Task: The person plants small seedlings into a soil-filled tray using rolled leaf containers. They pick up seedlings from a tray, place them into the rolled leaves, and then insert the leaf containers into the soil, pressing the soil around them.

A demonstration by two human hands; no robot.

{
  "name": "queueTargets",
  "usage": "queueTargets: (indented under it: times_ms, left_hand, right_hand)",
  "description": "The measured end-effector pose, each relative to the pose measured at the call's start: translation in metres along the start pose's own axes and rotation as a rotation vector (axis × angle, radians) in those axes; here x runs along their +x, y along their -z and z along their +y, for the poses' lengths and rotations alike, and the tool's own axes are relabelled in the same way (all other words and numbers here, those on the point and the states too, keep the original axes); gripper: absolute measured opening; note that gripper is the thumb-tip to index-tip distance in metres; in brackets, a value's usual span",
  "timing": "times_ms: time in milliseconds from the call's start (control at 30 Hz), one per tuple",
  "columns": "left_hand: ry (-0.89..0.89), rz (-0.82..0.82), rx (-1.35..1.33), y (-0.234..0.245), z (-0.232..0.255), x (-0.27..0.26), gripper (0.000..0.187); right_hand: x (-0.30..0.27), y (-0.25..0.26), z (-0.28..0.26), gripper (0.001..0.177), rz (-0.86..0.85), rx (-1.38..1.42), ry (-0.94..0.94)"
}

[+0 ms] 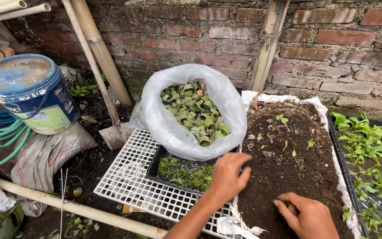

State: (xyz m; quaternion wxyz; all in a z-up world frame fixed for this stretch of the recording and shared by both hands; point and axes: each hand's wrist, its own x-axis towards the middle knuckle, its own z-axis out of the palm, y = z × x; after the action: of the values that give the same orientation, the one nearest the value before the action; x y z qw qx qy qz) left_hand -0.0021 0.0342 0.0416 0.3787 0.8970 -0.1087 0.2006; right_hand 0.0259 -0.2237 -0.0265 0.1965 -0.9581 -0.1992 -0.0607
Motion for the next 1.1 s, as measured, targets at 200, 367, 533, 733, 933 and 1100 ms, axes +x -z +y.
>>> queueTargets:
  times_ms: [200, 367, 533, 733, 933, 1100]
  left_hand:
    - [0.259, 0.244, 0.385, 0.054, -0.117, 0.122, 0.042]
    - [0.303, 0.071, 0.997, 0.04, -0.225, 0.2, 0.02]
    - [0.195, 0.14, 1.087, 0.033, -0.243, 0.215, 0.023]
    - [-0.053, 0.451, 0.842, 0.069, -0.195, 0.181, 0.016]
    - [-0.236, 0.283, -0.032, 0.013, -0.003, 0.054, 0.014]
    - [-0.133, 0.129, -0.413, -0.028, 0.055, -0.005, 0.006]
  right_hand:
    - [0.004, -0.012, 0.02, 0.024, 0.162, 0.056, 0.159]
    - [0.012, 0.005, 0.004, 0.026, -0.032, 0.001, 0.054]
    - [0.071, 0.034, -0.011, 0.053, -0.958, -0.476, -0.115]
    - [0.012, 0.013, 0.014, 0.03, 0.076, 0.062, 0.062]
    - [0.008, 0.058, -0.017, 0.052, 0.263, 0.29, 0.251]
    - [-0.009, 0.082, -0.047, 0.07, 0.295, 0.473, 0.355]
